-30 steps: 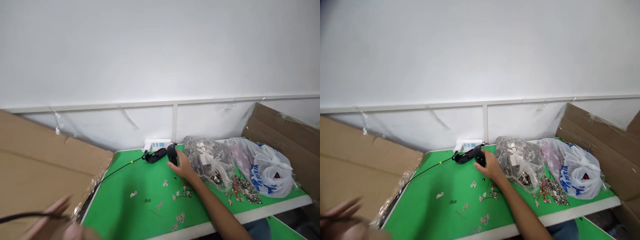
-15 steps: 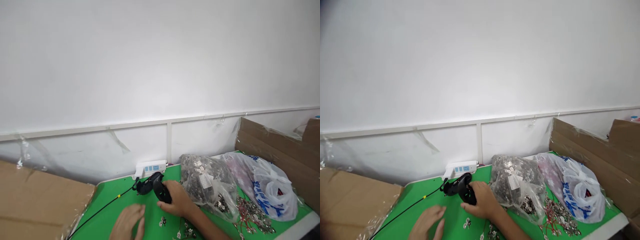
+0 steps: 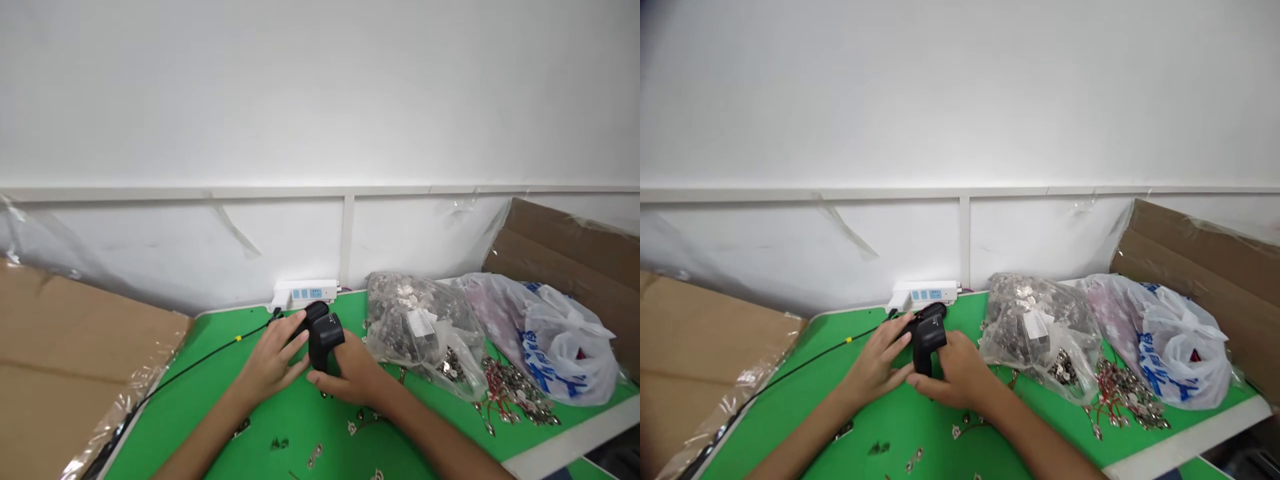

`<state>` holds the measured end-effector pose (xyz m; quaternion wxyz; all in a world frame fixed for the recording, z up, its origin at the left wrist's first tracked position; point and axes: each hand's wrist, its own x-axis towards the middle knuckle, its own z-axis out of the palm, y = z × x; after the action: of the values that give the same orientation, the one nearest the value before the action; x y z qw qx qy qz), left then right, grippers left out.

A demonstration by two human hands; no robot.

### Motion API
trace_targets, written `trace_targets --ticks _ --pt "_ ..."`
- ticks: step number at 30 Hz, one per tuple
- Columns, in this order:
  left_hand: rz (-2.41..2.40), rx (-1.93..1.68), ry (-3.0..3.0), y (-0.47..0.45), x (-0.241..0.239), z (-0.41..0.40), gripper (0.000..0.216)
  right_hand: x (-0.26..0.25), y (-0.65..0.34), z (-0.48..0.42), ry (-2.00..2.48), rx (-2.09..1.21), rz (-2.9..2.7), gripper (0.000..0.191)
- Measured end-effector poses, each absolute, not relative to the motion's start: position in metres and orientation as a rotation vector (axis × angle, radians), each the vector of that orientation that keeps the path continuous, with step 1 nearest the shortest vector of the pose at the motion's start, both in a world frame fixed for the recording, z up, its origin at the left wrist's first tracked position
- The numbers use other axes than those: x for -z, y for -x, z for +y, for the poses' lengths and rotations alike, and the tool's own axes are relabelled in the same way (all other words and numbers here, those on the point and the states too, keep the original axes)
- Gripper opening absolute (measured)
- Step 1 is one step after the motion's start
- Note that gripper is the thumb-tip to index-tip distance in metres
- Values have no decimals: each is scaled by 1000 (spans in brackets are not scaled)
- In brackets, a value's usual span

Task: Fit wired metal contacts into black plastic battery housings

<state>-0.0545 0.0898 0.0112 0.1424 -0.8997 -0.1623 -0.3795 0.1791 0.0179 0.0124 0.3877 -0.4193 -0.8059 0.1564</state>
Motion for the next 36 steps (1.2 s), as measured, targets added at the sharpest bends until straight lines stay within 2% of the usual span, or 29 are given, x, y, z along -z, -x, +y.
trace_targets --ticks 6,11,19,23,27,30,33,36 --pt "-186 971 2712 54 -7 92 73 -27 -177 3 997 -669 -2056 45" --pt "-163 1017 2643 50 -5 88 64 -27 -179 -1 937 -898 -1985 52" --pt "-195 1063 2721 38 -3 75 53 -25 -180 -3 862 -917 -2038 62" --pt "-286 1112 2804 39 -4 74 60 -19 -180 8 941 -994 -2042 75" --pt "-640 1318 2825 44 -2 74 72 -27 -181 28 919 -1027 -2096 83" --pt "-919 1396 2795 46 -1 73 74 -37 -188 37 960 -951 -2279 70" --pt "-995 1325 2814 47 -1 71 77 -37 -203 33 1056 -947 -2420 54" --pt "-935 1191 2884 46 -1 70 78 -28 -223 24 1052 -955 -2460 56"
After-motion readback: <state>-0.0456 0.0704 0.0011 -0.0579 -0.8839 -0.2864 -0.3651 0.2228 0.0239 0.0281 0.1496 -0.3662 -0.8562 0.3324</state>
